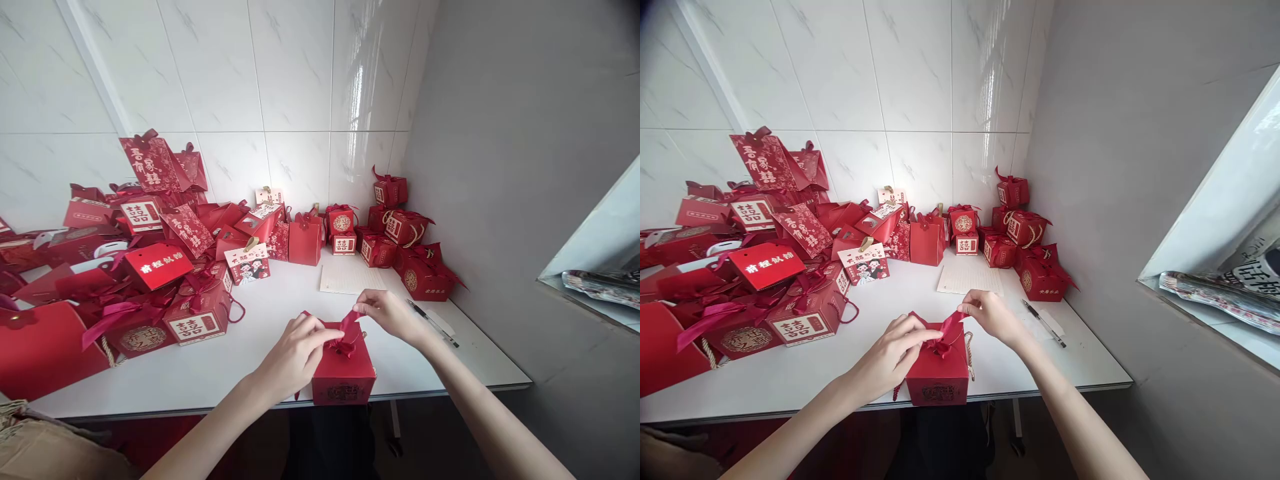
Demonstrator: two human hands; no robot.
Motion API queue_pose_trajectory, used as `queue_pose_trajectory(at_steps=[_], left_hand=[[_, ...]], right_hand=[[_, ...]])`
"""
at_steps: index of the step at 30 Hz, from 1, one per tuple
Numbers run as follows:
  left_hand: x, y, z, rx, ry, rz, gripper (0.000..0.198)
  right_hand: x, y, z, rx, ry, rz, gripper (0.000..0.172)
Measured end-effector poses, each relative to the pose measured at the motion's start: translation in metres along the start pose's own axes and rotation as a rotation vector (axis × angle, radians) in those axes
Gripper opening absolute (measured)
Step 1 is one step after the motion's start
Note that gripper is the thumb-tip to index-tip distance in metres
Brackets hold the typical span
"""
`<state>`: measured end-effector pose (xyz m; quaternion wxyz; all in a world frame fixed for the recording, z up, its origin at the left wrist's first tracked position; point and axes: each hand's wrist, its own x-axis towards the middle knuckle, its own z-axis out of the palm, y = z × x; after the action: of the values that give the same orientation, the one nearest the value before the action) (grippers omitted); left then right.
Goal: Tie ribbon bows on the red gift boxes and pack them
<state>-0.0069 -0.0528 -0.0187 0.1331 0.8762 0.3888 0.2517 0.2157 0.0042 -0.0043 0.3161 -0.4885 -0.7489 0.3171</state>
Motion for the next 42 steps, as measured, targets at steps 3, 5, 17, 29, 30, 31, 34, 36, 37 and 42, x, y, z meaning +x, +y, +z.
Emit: queue_pose_trajectory(at_steps=[3,5,17,29,30,31,34,36,37,42], left_hand=[[0.001,0.001,0.002,0.016,-0.026,-0.042,0.046],[0.002,0.003,0.003,-0.012,-0.031,-0.073,0.045],[0.0,0.009,-0.011,-0.213,-0.028,-0.238,0.04],[-0.004,0.003,-0.008,-0.78,-0.072,-0.612,0.03],[-0.004,0.003,-0.008,-0.859,-0.081,-0.637,0.03],[-0.003,0.002,-0.007,-0.925,-0.086,-0.659,0.03],[-0.003,-0.001,-0.005,-1.029,-0.085,-0.686,0.03],[-0.004,-0.004,-0.003,-1.061,-0.087,-0.666,0.03],[-0.004,-0.005,-0.002,-1.065,-0.09,-0.648,0.029],[-0.008,-0.013,0.006,-1.028,-0.076,-0.555,0.029]], right_hand=[[-0.011,-0.007,0.01,-0.11,0.181,0.002,0.02],[-0.028,-0.015,0.017,-0.146,0.25,0.032,0.026],[-0.052,-0.033,0.044,0.046,-0.007,0.176,0.034],[-0.052,-0.016,0.03,0.444,-0.146,0.235,0.034],[-0.052,-0.013,0.03,0.485,-0.151,0.24,0.035],[-0.052,-0.01,0.031,0.525,-0.153,0.245,0.035],[-0.052,-0.002,0.033,0.635,-0.138,0.256,0.035],[-0.053,0.003,0.034,0.701,-0.124,0.263,0.035],[-0.053,0.004,0.035,0.733,-0.118,0.264,0.035],[-0.053,0.013,0.041,0.882,-0.103,0.262,0.037]])
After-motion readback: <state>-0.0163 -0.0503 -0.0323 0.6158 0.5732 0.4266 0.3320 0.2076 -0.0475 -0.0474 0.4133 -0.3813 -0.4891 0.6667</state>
